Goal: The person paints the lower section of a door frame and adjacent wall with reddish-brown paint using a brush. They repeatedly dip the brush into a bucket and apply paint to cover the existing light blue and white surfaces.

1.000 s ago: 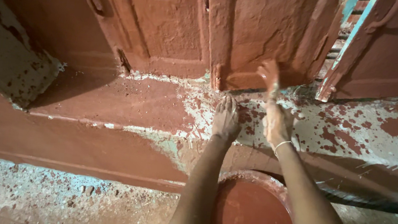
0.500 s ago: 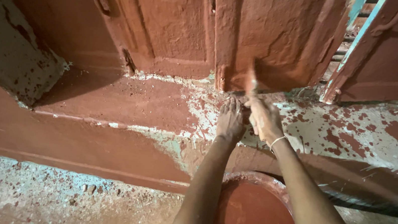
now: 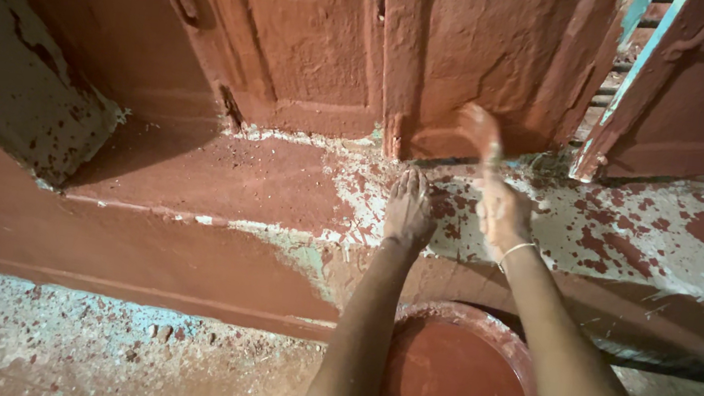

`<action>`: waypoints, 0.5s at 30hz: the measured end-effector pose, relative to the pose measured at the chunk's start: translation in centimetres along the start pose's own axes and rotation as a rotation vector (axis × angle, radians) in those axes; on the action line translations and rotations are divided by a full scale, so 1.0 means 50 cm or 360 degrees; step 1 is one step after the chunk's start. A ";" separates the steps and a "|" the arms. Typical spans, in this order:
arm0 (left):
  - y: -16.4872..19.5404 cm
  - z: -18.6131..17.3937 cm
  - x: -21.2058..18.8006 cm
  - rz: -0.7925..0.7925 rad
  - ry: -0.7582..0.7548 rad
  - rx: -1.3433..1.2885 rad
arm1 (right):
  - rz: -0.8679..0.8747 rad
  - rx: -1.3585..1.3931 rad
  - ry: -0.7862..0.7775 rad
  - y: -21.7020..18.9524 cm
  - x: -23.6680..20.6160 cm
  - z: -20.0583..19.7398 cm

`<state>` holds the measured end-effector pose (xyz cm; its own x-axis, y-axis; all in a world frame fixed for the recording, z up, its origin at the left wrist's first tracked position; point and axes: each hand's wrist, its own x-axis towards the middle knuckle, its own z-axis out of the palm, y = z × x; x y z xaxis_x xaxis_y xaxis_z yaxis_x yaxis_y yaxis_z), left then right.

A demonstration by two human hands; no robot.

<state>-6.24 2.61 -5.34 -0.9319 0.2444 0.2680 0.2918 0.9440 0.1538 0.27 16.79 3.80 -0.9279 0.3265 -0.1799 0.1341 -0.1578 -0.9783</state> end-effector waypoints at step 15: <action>0.034 -0.028 0.000 0.0139 -0.0231 0.0334 | 0.0126 -0.0322 0.0031 -0.002 -0.017 0.027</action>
<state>-5.44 3.88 -3.76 -0.9308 0.3416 0.1299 0.3352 0.9396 -0.0687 0.61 15.28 4.20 -0.9050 0.3388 -0.2573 0.2755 0.0060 -0.9613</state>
